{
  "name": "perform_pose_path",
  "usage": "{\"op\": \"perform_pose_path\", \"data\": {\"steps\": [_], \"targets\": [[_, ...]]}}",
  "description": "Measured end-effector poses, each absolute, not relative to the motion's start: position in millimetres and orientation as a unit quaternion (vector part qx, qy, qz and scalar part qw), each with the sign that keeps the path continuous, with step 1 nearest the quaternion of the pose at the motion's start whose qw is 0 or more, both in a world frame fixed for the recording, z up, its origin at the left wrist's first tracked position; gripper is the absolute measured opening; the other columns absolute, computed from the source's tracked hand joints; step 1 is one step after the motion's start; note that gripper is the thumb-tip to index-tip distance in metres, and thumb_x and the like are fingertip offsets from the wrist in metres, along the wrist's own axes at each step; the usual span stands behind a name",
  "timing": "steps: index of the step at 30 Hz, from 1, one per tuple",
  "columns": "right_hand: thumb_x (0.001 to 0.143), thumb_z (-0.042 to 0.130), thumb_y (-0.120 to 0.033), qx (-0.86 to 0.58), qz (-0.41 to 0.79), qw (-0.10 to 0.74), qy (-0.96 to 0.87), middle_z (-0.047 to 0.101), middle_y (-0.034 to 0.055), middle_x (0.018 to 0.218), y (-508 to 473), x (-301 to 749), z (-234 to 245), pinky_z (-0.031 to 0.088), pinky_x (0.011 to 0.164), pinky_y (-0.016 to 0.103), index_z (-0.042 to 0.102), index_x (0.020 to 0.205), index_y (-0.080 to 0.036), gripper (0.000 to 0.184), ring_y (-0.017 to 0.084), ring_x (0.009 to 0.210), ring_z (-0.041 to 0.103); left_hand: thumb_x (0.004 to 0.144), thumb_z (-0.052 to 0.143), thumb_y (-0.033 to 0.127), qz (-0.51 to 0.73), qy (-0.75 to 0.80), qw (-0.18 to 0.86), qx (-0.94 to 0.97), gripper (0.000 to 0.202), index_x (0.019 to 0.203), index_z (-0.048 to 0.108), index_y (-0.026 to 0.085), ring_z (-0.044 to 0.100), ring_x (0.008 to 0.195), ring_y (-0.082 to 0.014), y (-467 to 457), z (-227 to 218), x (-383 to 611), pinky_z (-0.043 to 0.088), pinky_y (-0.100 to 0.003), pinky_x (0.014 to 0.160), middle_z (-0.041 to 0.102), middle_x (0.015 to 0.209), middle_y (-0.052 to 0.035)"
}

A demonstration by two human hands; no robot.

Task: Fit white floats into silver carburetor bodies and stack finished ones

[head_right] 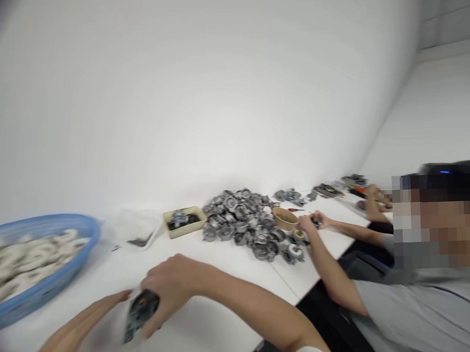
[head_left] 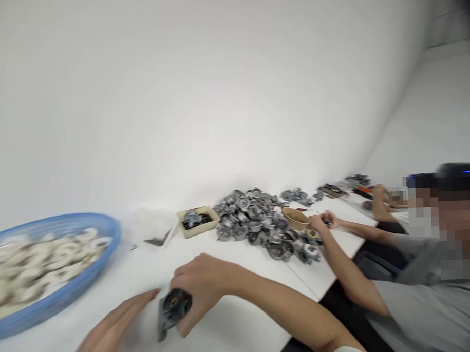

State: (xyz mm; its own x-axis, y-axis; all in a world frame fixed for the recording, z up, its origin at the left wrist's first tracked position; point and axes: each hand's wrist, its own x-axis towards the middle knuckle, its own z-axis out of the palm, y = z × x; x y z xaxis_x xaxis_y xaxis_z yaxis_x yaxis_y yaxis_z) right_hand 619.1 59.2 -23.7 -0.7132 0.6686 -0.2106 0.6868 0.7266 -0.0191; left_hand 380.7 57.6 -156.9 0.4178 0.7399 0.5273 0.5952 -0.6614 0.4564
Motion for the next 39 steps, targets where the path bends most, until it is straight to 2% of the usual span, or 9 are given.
{"op": "perform_pose_path", "data": {"steps": [2,4,6,11,17,22,27,31,39], "targets": [[0.065,0.069,-0.074,0.387,-0.039,0.099,0.916,0.067,-0.0015,0.093,63.2,612.3,-24.3,0.038,0.061,0.025,0.06,0.091,-0.022,0.058,0.02,0.084,0.065,0.063,0.083,0.046,0.323,0.374,0.139,0.858,0.083,0.138,0.048,0.046,0.067,0.114,-0.0355,49.9,-146.9,380.7,0.06,-0.045,0.093,0.066,0.133,0.0014],[0.063,0.074,-0.066,0.394,-0.046,0.09,0.913,0.067,-0.0015,0.091,65.4,606.3,-26.9,0.035,0.06,0.025,0.063,0.093,-0.022,0.054,0.018,0.078,0.063,0.072,0.078,0.036,0.287,0.351,0.132,0.882,0.062,0.13,0.057,0.032,0.069,0.109,-0.0311,46.1,-135.6,385.4,0.059,-0.041,0.092,0.069,0.125,-0.0048],[0.063,0.077,-0.058,0.398,-0.056,0.076,0.913,0.067,-0.0012,0.091,67.1,601.2,-29.9,0.033,0.06,0.025,0.064,0.095,-0.022,0.05,0.017,0.075,0.061,0.073,0.078,0.033,0.277,0.363,0.123,0.881,0.051,0.121,0.06,0.028,0.07,0.101,-0.0256,47.5,-128.6,389.3,0.059,-0.035,0.085,0.072,0.114,-0.0035],[0.065,0.079,-0.046,0.409,-0.088,0.099,0.903,0.064,-0.0025,0.089,69.2,591.7,-27.6,0.03,0.061,0.024,0.064,0.093,-0.022,0.041,0.015,0.074,0.058,0.075,0.078,0.056,0.248,0.364,0.087,0.894,0.051,0.108,0.061,0.022,0.068,0.084,-0.0244,54.7,-127.6,384.4,0.054,-0.036,0.074,0.071,0.094,-0.0034],[0.072,0.08,-0.045,0.418,-0.116,0.129,0.892,0.062,-0.0022,0.088,70.5,585.5,-17.1,0.03,0.062,0.025,0.062,0.095,-0.022,0.037,0.015,0.074,0.055,0.085,0.049,0.079,0.235,0.305,-0.01,0.923,0.082,0.132,0.052,0.011,0.06,0.097,-0.0335,58.1,-109.3,371.7,0.044,-0.047,0.084,0.065,0.108,-0.0162],[0.075,0.077,-0.047,0.426,-0.129,0.171,0.879,0.065,0.0,0.094,71.5,583.6,-12.2,0.034,0.063,0.026,0.066,0.11,-0.026,0.042,0.019,0.08,0.06,0.088,0.04,0.08,0.243,0.291,-0.11,0.919,0.077,0.115,0.06,0.01,0.058,0.082,-0.0266,57.2,-105.1,368.8,0.043,-0.041,0.074,0.063,0.094,-0.011],[0.072,0.069,-0.072,0.471,-0.15,0.218,0.842,0.064,0.0086,0.119,91.5,584.8,25.0,0.047,0.083,0.035,0.047,0.148,-0.031,0.09,0.032,0.109,0.06,0.092,0.044,0.073,0.241,0.293,-0.121,0.917,0.068,0.112,0.061,0.011,0.058,0.078,-0.0252,55.0,-115.3,374.8,0.043,-0.039,0.068,0.063,0.091,-0.0091],[0.086,0.055,-0.068,0.489,-0.084,0.174,0.851,0.065,0.0092,0.12,126.5,564.4,62.7,0.047,0.083,0.036,0.047,0.148,-0.029,0.074,0.03,0.105,0.062,0.094,0.045,0.07,0.241,0.295,-0.119,0.917,0.063,0.112,0.061,0.011,0.06,0.078,-0.0259,54.4,-117.5,378.3,0.043,-0.039,0.068,0.065,0.091,-0.0096],[0.09,0.06,-0.045,0.388,-0.067,0.065,0.917,0.067,0.0102,0.119,189.9,475.1,63.9,0.045,0.091,0.033,0.065,0.126,-0.019,0.045,0.026,0.11,0.06,0.095,0.05,0.062,0.246,0.296,-0.096,0.918,0.055,0.109,0.062,0.01,0.062,0.08,-0.0265,54.7,-116.3,380.4,0.046,-0.039,0.068,0.066,0.093,-0.0104]]}}
